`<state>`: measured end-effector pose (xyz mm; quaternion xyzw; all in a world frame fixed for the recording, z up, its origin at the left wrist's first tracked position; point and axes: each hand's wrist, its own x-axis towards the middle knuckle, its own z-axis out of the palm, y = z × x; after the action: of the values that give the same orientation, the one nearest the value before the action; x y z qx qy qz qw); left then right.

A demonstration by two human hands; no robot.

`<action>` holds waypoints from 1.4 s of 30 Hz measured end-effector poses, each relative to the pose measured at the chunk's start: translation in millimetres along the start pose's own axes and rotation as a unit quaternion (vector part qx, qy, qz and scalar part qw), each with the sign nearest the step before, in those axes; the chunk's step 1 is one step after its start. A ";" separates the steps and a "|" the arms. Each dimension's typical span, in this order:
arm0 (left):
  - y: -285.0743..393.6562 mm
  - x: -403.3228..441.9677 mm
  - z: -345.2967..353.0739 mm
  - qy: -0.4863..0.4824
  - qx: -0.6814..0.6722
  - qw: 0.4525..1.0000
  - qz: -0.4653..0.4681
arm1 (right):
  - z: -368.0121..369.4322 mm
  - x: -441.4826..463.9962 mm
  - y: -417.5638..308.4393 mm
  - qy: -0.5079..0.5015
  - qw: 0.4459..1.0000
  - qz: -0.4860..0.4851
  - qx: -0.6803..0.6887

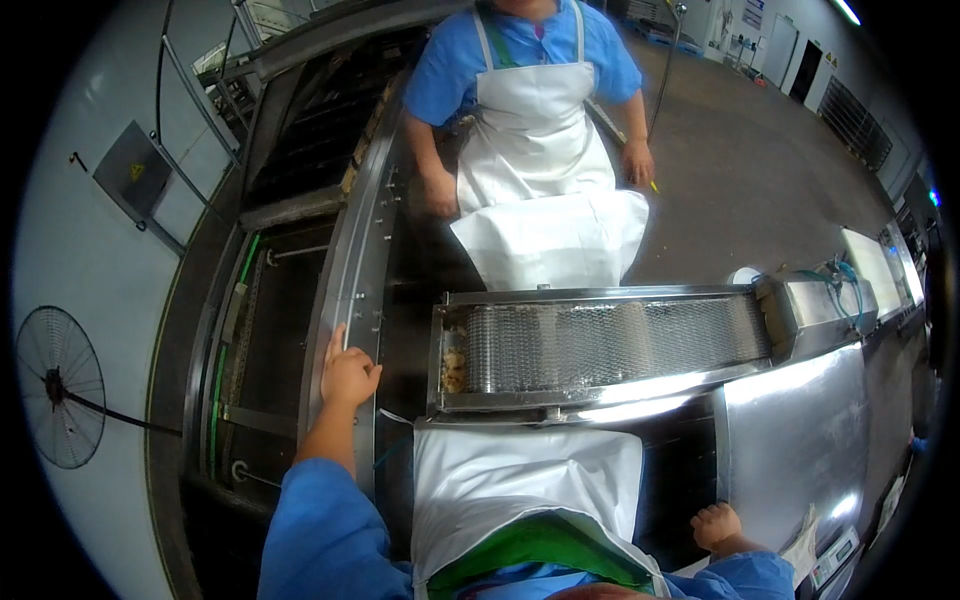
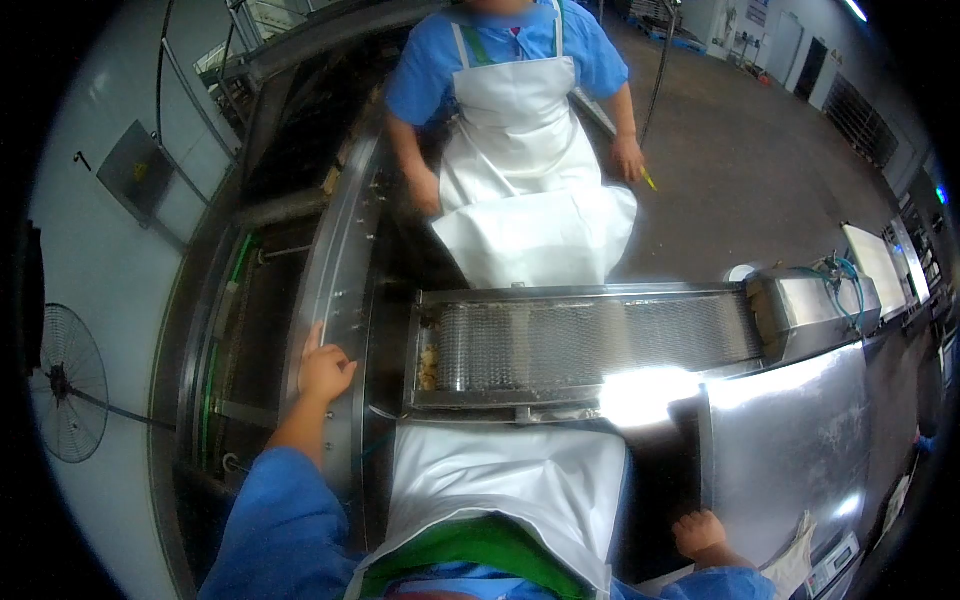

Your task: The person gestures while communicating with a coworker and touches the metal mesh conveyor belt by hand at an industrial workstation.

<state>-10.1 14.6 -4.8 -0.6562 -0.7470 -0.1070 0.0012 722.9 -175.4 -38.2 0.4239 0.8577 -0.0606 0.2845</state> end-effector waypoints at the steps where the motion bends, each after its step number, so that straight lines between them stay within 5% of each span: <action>1: -0.3 -0.2 0.7 0.000 0.000 1.000 0.000 | -3.1 0.1 -0.7 -0.009 1.000 0.004 0.003; 21: 1.3 0.0 -1.1 0.000 -0.001 1.000 -0.006 | 8.9 -1.7 1.4 0.066 0.998 -0.018 -0.007; 42: 0.9 -0.1 -0.3 -0.007 -0.002 1.000 -0.008 | -3.3 -0.8 0.6 -0.017 1.000 -0.011 0.011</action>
<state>-9.3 14.6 -4.4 -0.6506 -0.7522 -0.1039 -0.0056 722.3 -174.4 -35.0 0.4168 0.8564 -0.0803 0.2941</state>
